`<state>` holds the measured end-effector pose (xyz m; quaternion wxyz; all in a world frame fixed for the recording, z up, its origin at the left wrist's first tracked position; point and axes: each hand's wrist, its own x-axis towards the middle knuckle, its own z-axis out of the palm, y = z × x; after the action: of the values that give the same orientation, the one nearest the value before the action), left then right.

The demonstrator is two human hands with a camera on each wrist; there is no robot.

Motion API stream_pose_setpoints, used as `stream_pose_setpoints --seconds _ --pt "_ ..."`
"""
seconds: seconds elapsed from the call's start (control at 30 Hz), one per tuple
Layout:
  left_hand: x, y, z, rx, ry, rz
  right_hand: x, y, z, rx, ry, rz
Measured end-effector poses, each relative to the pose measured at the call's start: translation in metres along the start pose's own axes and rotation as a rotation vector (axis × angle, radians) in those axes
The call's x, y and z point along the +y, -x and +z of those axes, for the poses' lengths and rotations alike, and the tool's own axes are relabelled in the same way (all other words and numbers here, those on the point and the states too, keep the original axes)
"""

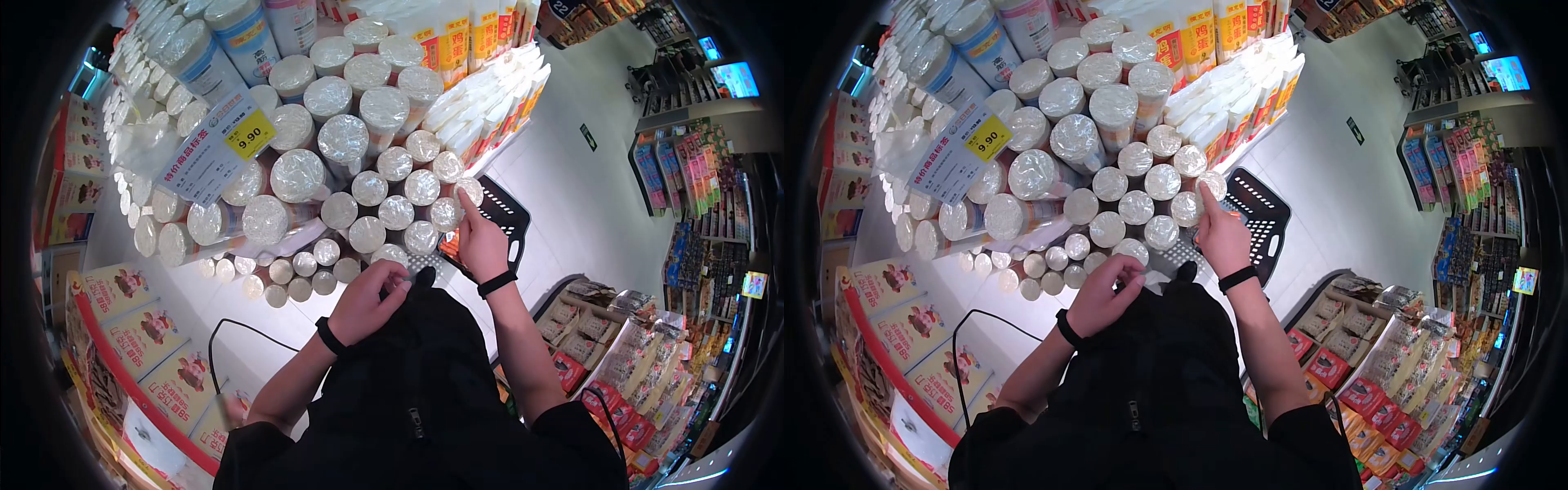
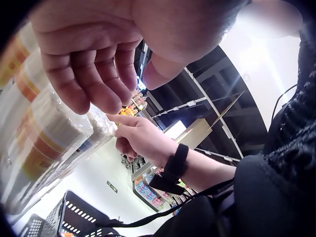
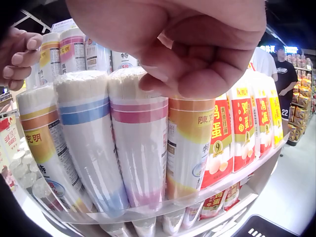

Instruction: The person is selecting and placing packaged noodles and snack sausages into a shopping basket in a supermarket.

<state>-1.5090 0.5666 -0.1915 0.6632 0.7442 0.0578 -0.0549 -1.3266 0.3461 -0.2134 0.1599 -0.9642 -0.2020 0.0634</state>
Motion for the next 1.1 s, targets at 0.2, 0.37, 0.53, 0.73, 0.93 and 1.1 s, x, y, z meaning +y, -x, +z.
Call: stream_pose_setpoints --seconds 0.2,0.37,0.53,0.73,0.93,1.1 --pt "-0.001 0.002 0.003 -0.026 -0.006 0.031 -0.008 0.001 -0.005 0.006 -0.021 0.019" --pt "0.001 0.004 -0.007 -0.046 0.017 0.024 -0.016 0.004 0.0 0.081 -0.025 -0.026" --pt "-0.005 0.009 -0.014 0.0 0.017 0.019 -0.022 0.0 0.002 0.059 -0.045 0.019" --pt "-0.003 0.015 -0.01 -0.035 0.031 -0.019 -0.009 0.005 0.005 0.062 -0.143 0.007" --pt "-0.004 0.013 -0.008 -0.045 0.074 -0.047 -0.011 0.004 0.003 0.066 -0.133 0.026" --pt "0.003 0.0 0.013 -0.031 0.031 -0.022 -0.004 0.01 -0.006 0.097 -0.098 -0.016"
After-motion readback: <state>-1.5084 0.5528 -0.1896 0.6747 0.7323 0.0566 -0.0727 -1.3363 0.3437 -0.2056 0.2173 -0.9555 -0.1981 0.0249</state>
